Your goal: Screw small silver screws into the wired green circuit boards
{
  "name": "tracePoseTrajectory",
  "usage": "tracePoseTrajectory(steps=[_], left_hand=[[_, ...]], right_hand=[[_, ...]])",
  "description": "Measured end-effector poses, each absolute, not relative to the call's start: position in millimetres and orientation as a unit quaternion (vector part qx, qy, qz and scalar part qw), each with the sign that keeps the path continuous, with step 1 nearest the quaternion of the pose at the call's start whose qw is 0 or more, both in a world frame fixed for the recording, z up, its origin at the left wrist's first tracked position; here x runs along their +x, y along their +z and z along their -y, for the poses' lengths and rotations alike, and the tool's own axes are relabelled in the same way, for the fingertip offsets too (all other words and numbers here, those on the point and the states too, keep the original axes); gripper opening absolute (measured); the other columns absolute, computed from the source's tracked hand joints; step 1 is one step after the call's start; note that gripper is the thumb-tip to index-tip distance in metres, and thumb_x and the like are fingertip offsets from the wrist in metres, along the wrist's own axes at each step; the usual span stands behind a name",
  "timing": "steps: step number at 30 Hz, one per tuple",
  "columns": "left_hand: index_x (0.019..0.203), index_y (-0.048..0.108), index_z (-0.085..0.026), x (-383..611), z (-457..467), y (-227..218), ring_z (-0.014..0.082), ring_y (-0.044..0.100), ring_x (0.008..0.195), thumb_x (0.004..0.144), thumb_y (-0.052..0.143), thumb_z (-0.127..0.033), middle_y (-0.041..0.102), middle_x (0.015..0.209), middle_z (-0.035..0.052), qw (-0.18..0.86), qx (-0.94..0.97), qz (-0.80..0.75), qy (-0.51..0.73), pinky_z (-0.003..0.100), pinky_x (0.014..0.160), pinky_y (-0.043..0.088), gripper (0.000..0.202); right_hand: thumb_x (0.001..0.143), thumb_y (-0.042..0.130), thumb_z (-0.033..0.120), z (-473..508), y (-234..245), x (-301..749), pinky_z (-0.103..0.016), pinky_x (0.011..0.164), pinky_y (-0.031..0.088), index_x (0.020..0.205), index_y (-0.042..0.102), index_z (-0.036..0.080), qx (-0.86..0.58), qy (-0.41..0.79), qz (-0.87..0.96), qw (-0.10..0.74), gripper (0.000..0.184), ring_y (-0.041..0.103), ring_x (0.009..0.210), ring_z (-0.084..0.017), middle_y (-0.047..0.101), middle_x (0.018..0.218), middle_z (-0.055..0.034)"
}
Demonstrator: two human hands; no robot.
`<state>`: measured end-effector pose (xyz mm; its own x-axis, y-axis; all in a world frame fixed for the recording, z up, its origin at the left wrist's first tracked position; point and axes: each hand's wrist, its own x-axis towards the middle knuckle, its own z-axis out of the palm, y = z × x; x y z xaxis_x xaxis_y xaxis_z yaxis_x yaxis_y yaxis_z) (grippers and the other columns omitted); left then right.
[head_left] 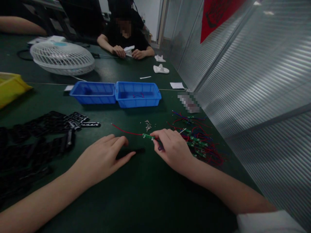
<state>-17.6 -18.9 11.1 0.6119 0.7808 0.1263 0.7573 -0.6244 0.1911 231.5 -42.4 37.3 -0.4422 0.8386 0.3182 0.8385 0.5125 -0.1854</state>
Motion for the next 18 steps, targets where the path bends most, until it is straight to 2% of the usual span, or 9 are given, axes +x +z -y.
tracePoseTrajectory(steps=[3, 7, 11, 14, 16, 18], left_hand=[[0.098, 0.057, -0.020, -24, 23, 10, 0.0238, 0.060, 0.083, 0.092, 0.050, -0.046, 0.063, 0.087, 0.0061, 0.070, 0.902, -0.418, 0.086, 0.039, 0.075, 0.048, 0.028], [0.095, 0.059, -0.020, -19, 23, 6, 0.0212, 0.060, 0.078, 0.095, 0.048, -0.038, 0.062, 0.083, 0.0044, 0.076, 0.919, -0.376, 0.092, 0.035, 0.070, 0.047, 0.021], [0.093, 0.059, -0.018, -8, 24, -4, 0.0192, 0.057, 0.071, 0.099, 0.045, -0.032, 0.061, 0.077, 0.0035, -0.014, 0.927, -0.342, 0.150, 0.031, 0.064, 0.043, 0.021], [0.094, 0.059, -0.016, -4, 28, -6, 0.0182, 0.056, 0.070, 0.098, 0.049, -0.028, 0.063, 0.078, 0.0036, -0.089, 0.920, -0.323, 0.201, 0.031, 0.065, 0.041, 0.016], [0.102, 0.059, -0.013, -4, 31, -3, 0.0181, 0.056, 0.071, 0.097, 0.053, -0.028, 0.065, 0.082, 0.0046, -0.132, 0.911, -0.320, 0.225, 0.032, 0.066, 0.041, 0.017], [0.116, 0.057, -0.010, -6, 32, 3, 0.0187, 0.055, 0.070, 0.096, 0.054, -0.027, 0.065, 0.080, 0.0048, -0.179, 0.903, -0.317, 0.227, 0.033, 0.065, 0.040, 0.026]], right_hand=[[0.094, 0.047, 0.021, 41, 27, 230, -0.033, 0.076, 0.036, 0.110, 0.057, 0.019, -0.487, -0.025, 0.856, 0.175, 0.019, 0.056, 0.089, -0.019, 0.065, 0.098, -0.0024], [0.093, 0.048, 0.020, 40, 17, 230, -0.034, 0.075, 0.034, 0.111, 0.059, 0.020, -0.475, -0.045, 0.862, 0.170, 0.020, 0.055, 0.089, -0.019, 0.067, 0.100, -0.0026], [0.094, 0.049, 0.019, 40, 8, 230, -0.034, 0.074, 0.033, 0.114, 0.060, 0.019, -0.444, -0.055, 0.875, 0.185, 0.022, 0.057, 0.088, -0.018, 0.069, 0.105, -0.0025], [0.096, 0.048, 0.019, 40, 3, 231, -0.034, 0.072, 0.033, 0.114, 0.062, 0.019, -0.419, -0.072, 0.883, 0.199, 0.023, 0.058, 0.087, -0.017, 0.071, 0.106, -0.0017], [0.096, 0.049, 0.019, 39, 0, 232, -0.033, 0.072, 0.034, 0.113, 0.063, 0.019, -0.411, -0.077, 0.884, 0.210, 0.022, 0.059, 0.086, -0.016, 0.071, 0.106, -0.0012], [0.095, 0.051, 0.019, 39, -1, 233, -0.033, 0.072, 0.034, 0.113, 0.064, 0.020, -0.400, -0.080, 0.886, 0.221, 0.022, 0.060, 0.087, -0.016, 0.071, 0.107, -0.0010]])
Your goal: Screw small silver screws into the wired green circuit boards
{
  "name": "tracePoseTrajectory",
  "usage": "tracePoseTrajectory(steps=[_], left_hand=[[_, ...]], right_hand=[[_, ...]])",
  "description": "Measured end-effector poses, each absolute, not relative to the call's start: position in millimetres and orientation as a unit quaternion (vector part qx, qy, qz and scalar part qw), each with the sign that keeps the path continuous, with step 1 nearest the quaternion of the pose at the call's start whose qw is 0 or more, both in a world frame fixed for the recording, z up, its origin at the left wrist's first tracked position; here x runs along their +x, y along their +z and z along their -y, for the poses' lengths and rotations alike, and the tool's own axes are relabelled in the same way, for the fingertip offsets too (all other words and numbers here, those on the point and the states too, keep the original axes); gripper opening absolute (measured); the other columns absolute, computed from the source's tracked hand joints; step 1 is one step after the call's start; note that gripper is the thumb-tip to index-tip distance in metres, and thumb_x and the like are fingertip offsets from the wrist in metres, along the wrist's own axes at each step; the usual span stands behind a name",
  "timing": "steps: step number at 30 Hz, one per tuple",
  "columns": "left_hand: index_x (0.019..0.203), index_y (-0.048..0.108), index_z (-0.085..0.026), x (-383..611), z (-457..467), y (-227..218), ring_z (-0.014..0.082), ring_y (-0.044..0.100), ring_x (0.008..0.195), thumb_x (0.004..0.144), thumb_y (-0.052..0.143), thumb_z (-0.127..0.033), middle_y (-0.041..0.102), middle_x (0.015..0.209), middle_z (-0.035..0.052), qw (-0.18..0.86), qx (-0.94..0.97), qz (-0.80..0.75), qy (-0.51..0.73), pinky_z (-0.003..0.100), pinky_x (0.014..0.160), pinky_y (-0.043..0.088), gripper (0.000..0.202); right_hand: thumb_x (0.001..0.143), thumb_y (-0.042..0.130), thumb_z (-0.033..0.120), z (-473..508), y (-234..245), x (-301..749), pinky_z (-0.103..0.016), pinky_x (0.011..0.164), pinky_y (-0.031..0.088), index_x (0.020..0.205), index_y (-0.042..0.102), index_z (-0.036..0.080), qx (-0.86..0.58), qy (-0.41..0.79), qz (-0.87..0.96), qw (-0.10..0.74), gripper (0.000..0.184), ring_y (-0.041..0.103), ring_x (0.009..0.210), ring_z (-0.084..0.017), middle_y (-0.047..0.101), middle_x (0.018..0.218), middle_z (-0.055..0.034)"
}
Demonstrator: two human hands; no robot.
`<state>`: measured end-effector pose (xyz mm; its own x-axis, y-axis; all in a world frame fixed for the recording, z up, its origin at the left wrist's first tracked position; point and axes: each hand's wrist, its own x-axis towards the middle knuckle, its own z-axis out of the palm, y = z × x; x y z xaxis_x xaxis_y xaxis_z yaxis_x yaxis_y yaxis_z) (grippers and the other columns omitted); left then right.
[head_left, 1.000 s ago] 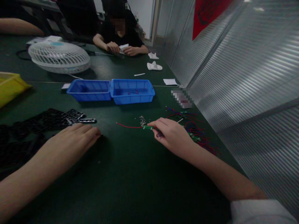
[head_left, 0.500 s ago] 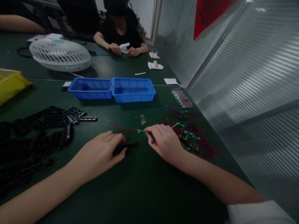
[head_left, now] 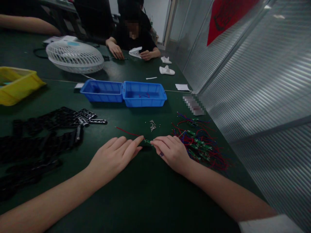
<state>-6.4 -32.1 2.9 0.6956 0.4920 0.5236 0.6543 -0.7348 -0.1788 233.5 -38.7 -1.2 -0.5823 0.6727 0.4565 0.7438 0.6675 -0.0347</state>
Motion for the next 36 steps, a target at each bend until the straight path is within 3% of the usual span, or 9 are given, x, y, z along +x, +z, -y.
tracePoseTrajectory(steps=[2, 5, 10, 15, 21, 24, 29, 36], left_hand=[[0.125, 0.054, -0.008, -11, 32, 8, 0.0194, 0.054, 0.069, 0.097, 0.049, -0.019, 0.064, 0.078, 0.0042, 0.212, -0.906, 0.300, -0.208, 0.034, 0.065, 0.039, 0.030], [0.121, 0.056, -0.009, -17, 30, 12, 0.0198, 0.053, 0.071, 0.095, 0.040, -0.004, 0.066, 0.081, 0.0047, 0.216, -0.922, 0.264, -0.183, 0.034, 0.065, 0.038, 0.031], [0.122, 0.057, -0.010, -21, 26, 10, 0.0194, 0.052, 0.073, 0.096, 0.053, -0.019, 0.064, 0.082, 0.0050, 0.185, -0.920, 0.287, -0.195, 0.033, 0.066, 0.038, 0.028], [0.116, 0.060, -0.012, -22, 26, 7, 0.0195, 0.052, 0.073, 0.096, 0.044, -0.008, 0.064, 0.081, 0.0044, 0.168, -0.936, 0.253, -0.179, 0.033, 0.065, 0.036, 0.026], [0.122, 0.058, -0.015, -24, 24, 3, 0.0196, 0.055, 0.076, 0.096, 0.050, -0.016, 0.067, 0.085, 0.0039, 0.114, -0.939, 0.272, -0.176, 0.033, 0.067, 0.038, 0.027], [0.116, 0.061, -0.017, -23, 23, 3, 0.0192, 0.055, 0.076, 0.097, 0.048, -0.017, 0.068, 0.085, 0.0040, 0.096, -0.937, 0.279, -0.184, 0.032, 0.066, 0.037, 0.023], [0.110, 0.061, -0.014, -20, 23, 2, 0.0194, 0.052, 0.074, 0.098, 0.049, -0.022, 0.066, 0.082, 0.0041, 0.134, -0.934, 0.272, -0.187, 0.033, 0.065, 0.036, 0.019], [0.112, 0.061, -0.014, -19, 24, -1, 0.0193, 0.054, 0.075, 0.097, 0.046, -0.014, 0.067, 0.085, 0.0054, 0.158, -0.938, 0.254, -0.174, 0.033, 0.066, 0.035, 0.021]], right_hand=[[0.095, 0.053, 0.020, 39, -2, 235, -0.033, 0.073, 0.035, 0.114, 0.064, 0.020, -0.384, -0.081, 0.891, 0.230, 0.021, 0.060, 0.088, -0.016, 0.071, 0.108, -0.0008], [0.096, 0.053, 0.020, 40, -4, 237, -0.032, 0.074, 0.036, 0.114, 0.064, 0.021, -0.372, -0.068, 0.894, 0.242, 0.021, 0.061, 0.088, -0.015, 0.072, 0.107, -0.0008], [0.096, 0.053, 0.021, 40, -6, 237, -0.031, 0.073, 0.037, 0.113, 0.064, 0.020, -0.360, -0.036, 0.899, 0.248, 0.020, 0.062, 0.088, -0.015, 0.072, 0.106, -0.0004], [0.095, 0.056, 0.020, 39, -9, 235, -0.031, 0.073, 0.038, 0.112, 0.065, 0.021, -0.344, -0.039, 0.901, 0.263, 0.020, 0.062, 0.089, -0.014, 0.073, 0.109, 0.0015], [0.096, 0.054, 0.020, 40, -7, 235, -0.031, 0.075, 0.039, 0.114, 0.065, 0.022, -0.341, -0.041, 0.904, 0.255, 0.022, 0.062, 0.095, -0.014, 0.072, 0.112, 0.0003], [0.096, 0.053, 0.021, 39, -8, 234, -0.031, 0.076, 0.039, 0.116, 0.064, 0.022, -0.346, -0.045, 0.902, 0.254, 0.023, 0.062, 0.095, -0.014, 0.072, 0.112, -0.0010], [0.097, 0.052, 0.023, 39, -11, 232, -0.031, 0.076, 0.040, 0.118, 0.064, 0.021, -0.364, -0.054, 0.896, 0.249, 0.025, 0.060, 0.090, -0.016, 0.070, 0.107, -0.0023], [0.099, 0.045, 0.018, 40, -6, 234, -0.032, 0.076, 0.040, 0.122, 0.062, 0.019, -0.347, -0.041, 0.911, 0.221, 0.029, 0.059, 0.093, -0.017, 0.069, 0.112, -0.0038]])
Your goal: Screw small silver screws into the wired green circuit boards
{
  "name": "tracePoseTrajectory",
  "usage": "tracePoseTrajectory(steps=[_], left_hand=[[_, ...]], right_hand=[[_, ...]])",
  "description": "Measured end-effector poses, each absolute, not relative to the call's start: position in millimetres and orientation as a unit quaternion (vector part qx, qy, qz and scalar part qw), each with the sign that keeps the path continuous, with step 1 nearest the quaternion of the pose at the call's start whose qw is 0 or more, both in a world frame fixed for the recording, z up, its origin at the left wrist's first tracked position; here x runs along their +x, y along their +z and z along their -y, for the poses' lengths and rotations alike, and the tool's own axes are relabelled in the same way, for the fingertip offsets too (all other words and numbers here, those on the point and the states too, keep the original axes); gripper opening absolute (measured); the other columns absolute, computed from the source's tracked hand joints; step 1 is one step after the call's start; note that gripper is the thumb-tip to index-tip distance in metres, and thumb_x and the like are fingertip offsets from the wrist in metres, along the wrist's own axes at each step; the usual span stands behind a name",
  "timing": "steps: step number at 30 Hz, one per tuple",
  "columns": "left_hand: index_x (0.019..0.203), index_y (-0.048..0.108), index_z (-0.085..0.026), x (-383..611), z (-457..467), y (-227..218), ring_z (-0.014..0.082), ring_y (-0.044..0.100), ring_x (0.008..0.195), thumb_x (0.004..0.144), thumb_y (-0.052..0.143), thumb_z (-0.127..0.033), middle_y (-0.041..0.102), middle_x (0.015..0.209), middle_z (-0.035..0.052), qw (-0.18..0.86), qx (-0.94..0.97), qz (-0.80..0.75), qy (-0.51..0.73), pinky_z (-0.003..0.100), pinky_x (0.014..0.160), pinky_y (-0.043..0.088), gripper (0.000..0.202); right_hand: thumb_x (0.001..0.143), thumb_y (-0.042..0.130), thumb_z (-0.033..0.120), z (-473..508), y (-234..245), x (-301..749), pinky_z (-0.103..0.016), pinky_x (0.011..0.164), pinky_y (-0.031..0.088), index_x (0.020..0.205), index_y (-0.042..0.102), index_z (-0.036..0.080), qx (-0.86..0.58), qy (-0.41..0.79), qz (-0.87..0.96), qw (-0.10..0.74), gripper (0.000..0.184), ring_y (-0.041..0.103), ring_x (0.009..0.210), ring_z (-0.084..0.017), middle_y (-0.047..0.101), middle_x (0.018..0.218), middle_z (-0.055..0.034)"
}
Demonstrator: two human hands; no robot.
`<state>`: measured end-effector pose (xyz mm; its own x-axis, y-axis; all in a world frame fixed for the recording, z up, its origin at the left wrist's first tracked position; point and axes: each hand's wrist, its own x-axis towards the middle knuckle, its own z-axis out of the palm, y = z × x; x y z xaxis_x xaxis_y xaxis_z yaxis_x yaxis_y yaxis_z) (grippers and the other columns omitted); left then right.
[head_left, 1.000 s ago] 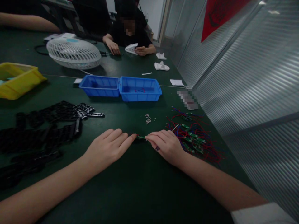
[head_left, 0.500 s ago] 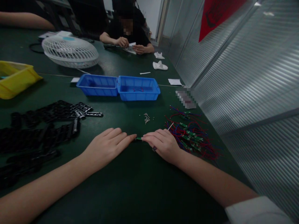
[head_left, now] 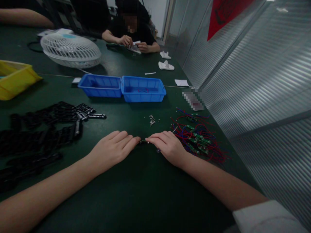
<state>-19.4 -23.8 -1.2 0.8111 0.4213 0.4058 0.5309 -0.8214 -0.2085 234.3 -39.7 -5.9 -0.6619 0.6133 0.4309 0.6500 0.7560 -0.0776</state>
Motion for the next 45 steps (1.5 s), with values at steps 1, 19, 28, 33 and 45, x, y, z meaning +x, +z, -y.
tracePoseTrajectory(steps=[1, 19, 28, 33, 45], left_hand=[[0.112, 0.061, -0.014, -19, 24, -1, 0.0193, 0.054, 0.075, 0.097, 0.046, -0.014, 0.068, 0.085, 0.0053, 0.162, -0.938, 0.253, -0.170, 0.033, 0.066, 0.035, 0.021], [0.119, 0.059, -0.015, -25, 21, -1, 0.0197, 0.056, 0.076, 0.096, 0.038, -0.006, 0.068, 0.085, 0.0062, 0.206, -0.935, 0.242, -0.155, 0.033, 0.063, 0.037, 0.032], [0.113, 0.063, -0.014, -22, 20, 3, 0.0196, 0.058, 0.077, 0.095, 0.038, -0.004, 0.068, 0.086, 0.0079, 0.150, -0.949, 0.217, -0.170, 0.032, 0.068, 0.040, 0.033], [0.113, 0.064, -0.017, -25, 14, 6, 0.0199, 0.058, 0.079, 0.096, 0.038, -0.010, 0.069, 0.090, 0.0078, 0.080, -0.959, 0.224, -0.155, 0.032, 0.070, 0.042, 0.032], [0.109, 0.064, -0.018, -15, 14, -5, 0.0203, 0.058, 0.084, 0.098, 0.049, -0.035, 0.068, 0.091, 0.0064, -0.069, -0.932, 0.324, -0.147, 0.032, 0.072, 0.047, 0.025]], right_hand=[[0.099, 0.043, 0.018, 40, -5, 235, -0.031, 0.077, 0.040, 0.122, 0.062, 0.019, -0.345, -0.038, 0.912, 0.216, 0.030, 0.059, 0.093, -0.016, 0.069, 0.113, -0.0043], [0.096, 0.045, 0.015, 37, -10, 236, -0.035, 0.085, 0.045, 0.126, 0.062, 0.019, -0.356, -0.027, 0.910, 0.209, 0.034, 0.056, 0.102, -0.019, 0.068, 0.121, -0.0057], [0.095, 0.048, 0.014, 36, -9, 235, -0.034, 0.081, 0.046, 0.118, 0.066, 0.019, -0.344, -0.028, 0.915, 0.206, 0.030, 0.056, 0.101, -0.018, 0.069, 0.115, -0.0057], [0.096, 0.048, 0.018, 35, -10, 235, -0.032, 0.079, 0.045, 0.115, 0.067, 0.022, -0.337, -0.025, 0.919, 0.204, 0.027, 0.057, 0.098, -0.017, 0.069, 0.113, -0.0044], [0.092, 0.053, 0.026, 38, -4, 231, -0.034, 0.076, 0.039, 0.109, 0.067, 0.021, -0.353, 0.000, 0.917, 0.185, 0.022, 0.055, 0.098, -0.020, 0.067, 0.113, -0.0054]])
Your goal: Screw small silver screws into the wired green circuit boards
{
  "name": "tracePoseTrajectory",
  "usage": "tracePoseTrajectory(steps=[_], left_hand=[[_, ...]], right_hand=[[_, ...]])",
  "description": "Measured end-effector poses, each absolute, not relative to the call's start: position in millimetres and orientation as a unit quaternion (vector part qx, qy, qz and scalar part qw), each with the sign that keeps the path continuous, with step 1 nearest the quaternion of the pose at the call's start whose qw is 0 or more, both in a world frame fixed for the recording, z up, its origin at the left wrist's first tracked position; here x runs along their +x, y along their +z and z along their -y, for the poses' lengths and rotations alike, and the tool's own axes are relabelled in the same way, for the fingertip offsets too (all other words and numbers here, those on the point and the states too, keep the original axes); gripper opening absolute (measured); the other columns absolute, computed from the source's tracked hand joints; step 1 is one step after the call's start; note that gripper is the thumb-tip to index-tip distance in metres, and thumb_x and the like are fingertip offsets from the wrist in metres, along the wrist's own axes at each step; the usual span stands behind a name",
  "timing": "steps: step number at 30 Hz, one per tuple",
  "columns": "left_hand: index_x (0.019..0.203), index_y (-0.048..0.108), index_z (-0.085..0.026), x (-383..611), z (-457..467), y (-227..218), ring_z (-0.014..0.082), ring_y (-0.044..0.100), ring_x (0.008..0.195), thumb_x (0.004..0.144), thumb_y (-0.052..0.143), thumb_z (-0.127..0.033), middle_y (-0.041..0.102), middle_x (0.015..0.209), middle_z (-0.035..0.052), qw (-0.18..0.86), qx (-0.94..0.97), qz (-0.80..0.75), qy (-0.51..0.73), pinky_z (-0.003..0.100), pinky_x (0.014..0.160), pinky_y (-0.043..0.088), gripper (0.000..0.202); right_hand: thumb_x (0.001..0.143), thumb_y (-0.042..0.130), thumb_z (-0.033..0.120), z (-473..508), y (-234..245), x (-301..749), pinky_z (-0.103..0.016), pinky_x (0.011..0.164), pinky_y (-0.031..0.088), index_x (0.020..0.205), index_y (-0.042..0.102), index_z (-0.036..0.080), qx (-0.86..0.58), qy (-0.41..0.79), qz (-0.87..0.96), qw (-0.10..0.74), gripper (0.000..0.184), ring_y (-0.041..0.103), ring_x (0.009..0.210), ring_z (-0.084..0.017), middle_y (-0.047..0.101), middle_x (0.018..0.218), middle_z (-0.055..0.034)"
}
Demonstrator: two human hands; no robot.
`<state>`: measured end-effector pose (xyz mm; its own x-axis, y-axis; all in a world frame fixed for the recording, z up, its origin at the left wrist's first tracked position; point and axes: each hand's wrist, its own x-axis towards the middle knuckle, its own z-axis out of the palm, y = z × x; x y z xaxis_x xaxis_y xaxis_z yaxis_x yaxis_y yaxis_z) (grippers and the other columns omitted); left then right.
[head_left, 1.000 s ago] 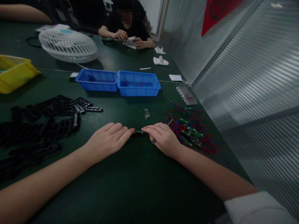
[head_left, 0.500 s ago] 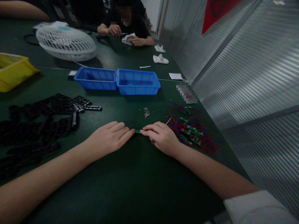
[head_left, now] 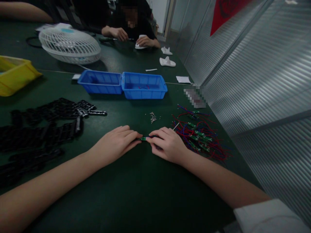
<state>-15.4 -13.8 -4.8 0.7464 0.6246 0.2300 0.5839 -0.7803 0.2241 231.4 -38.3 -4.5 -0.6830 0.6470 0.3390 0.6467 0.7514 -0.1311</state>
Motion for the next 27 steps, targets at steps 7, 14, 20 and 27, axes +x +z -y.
tracePoseTrajectory(steps=[7, 14, 20, 27], left_hand=[[0.099, 0.066, -0.018, -10, 14, 1, 0.0198, 0.059, 0.081, 0.096, 0.054, -0.033, 0.067, 0.086, 0.0046, 0.102, 0.916, -0.361, 0.139, 0.030, 0.068, 0.047, 0.020], [0.098, 0.065, -0.015, -9, 16, -1, 0.0206, 0.057, 0.077, 0.094, 0.057, -0.028, 0.067, 0.083, 0.0052, 0.011, 0.936, -0.321, 0.143, 0.032, 0.067, 0.044, 0.016], [0.093, 0.062, -0.012, -9, 22, -6, 0.0177, 0.050, 0.068, 0.092, 0.059, -0.016, 0.062, 0.074, 0.0028, -0.159, 0.943, -0.200, 0.214, 0.031, 0.061, 0.037, 0.005], [0.101, 0.061, -0.014, -1, 33, 2, 0.0197, 0.052, 0.075, 0.095, 0.055, -0.032, 0.062, 0.081, 0.0044, -0.085, 0.932, -0.287, 0.203, 0.033, 0.066, 0.038, 0.020]], right_hand=[[0.092, 0.056, 0.024, 39, -9, 228, -0.033, 0.075, 0.037, 0.101, 0.067, 0.022, -0.361, -0.012, 0.908, 0.210, 0.014, 0.055, 0.095, -0.018, 0.069, 0.107, -0.0026], [0.095, 0.051, 0.027, 41, -8, 225, -0.034, 0.078, 0.040, 0.101, 0.065, 0.019, -0.399, 0.037, 0.893, 0.205, 0.017, 0.055, 0.094, -0.019, 0.068, 0.100, -0.0045], [0.095, 0.050, 0.037, 44, -1, 223, -0.035, 0.079, 0.040, 0.114, 0.063, 0.018, -0.412, 0.070, 0.889, 0.186, 0.029, 0.054, 0.098, -0.021, 0.066, 0.105, -0.0061], [0.092, 0.054, 0.032, 45, 0, 230, -0.034, 0.078, 0.038, 0.103, 0.064, 0.018, -0.402, 0.086, 0.890, 0.198, 0.021, 0.053, 0.094, -0.020, 0.066, 0.100, -0.0043]])
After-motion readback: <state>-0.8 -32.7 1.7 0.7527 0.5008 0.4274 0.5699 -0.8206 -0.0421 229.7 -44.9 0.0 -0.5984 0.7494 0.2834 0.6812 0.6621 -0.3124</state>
